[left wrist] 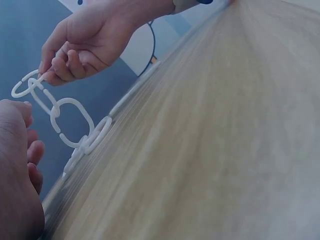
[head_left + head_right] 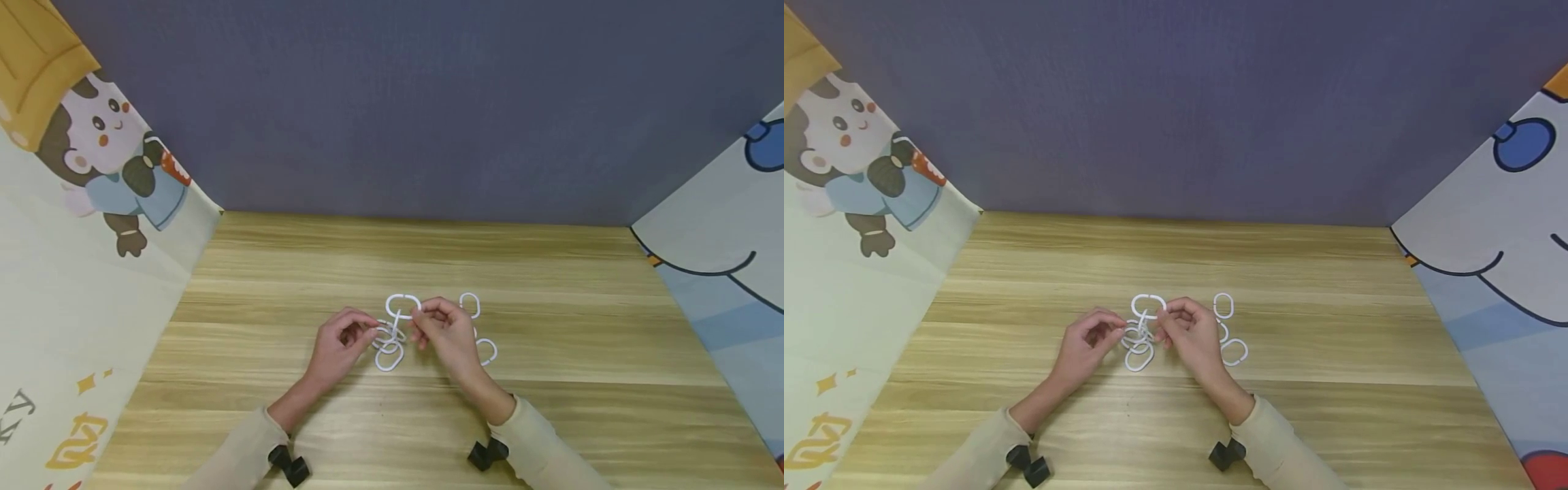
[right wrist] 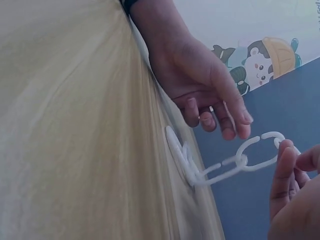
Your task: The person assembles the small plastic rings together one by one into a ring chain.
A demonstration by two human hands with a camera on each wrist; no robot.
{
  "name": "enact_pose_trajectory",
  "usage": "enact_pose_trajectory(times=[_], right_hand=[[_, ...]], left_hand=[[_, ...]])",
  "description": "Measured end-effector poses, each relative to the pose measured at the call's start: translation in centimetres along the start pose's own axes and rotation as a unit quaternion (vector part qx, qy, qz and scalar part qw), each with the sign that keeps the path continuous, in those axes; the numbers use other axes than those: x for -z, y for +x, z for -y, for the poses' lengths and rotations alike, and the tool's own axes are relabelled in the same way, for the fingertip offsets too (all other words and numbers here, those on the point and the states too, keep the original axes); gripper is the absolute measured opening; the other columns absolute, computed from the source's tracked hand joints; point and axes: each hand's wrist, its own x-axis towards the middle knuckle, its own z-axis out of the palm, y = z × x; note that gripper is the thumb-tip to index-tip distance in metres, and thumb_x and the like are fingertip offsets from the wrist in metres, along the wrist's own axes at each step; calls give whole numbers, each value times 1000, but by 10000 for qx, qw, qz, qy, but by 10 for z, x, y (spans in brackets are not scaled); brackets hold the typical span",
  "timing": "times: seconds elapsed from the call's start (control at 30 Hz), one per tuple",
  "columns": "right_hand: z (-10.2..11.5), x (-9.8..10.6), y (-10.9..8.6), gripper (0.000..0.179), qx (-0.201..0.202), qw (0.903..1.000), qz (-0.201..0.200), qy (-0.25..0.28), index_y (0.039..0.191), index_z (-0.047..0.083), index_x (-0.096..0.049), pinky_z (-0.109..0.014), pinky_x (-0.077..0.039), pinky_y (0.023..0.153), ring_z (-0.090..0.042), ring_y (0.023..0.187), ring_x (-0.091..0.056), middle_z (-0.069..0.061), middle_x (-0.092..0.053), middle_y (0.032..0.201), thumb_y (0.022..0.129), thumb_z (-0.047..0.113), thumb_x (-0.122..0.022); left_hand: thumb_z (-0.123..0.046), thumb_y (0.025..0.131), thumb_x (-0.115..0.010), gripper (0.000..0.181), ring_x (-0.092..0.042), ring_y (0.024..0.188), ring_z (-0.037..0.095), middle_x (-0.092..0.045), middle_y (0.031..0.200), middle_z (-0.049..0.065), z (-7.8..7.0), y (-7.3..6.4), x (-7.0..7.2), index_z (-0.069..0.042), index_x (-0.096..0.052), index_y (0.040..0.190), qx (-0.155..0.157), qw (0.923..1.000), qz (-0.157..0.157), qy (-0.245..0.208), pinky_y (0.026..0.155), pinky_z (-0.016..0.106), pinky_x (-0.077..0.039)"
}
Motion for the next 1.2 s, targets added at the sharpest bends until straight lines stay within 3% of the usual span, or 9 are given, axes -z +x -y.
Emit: enact_pose_trajectory(times=[0.33, 0.7, 1.2], right_hand=[[-6, 4, -2, 7, -285, 9992, 195, -193, 102, -11, -70, -22, -55, 53, -14, 62, -70, -33, -76, 94, 101, -5, -73], [-7, 10, -4, 5, -165, 9984, 456, -297, 100, -12, -70, -23, -54, 52, -15, 60, -70, -33, -76, 92, 101, -7, -72], [-16, 10, -6, 15, -326, 9961, 556, -609, 108, -15, -73, -21, -53, 54, -14, 60, -66, -31, -74, 90, 96, -8, -79]], left_hand=[[6, 95, -81, 16, -58, 73, 5, -72, 90, 10, -4, -2, -9, 0, -80, 110, 18, 9980, -575, -249, 58, 14, -42], [7, 95, -81, 13, -59, 72, 5, -73, 89, 11, -7, 1, -23, 1, -80, 106, -24, 9978, -553, -358, 57, 15, -43], [5, 96, -81, 8, -57, 71, 5, -72, 86, 4, -9, 0, -24, 2, -79, 104, 345, 9963, -640, -465, 59, 15, -42]])
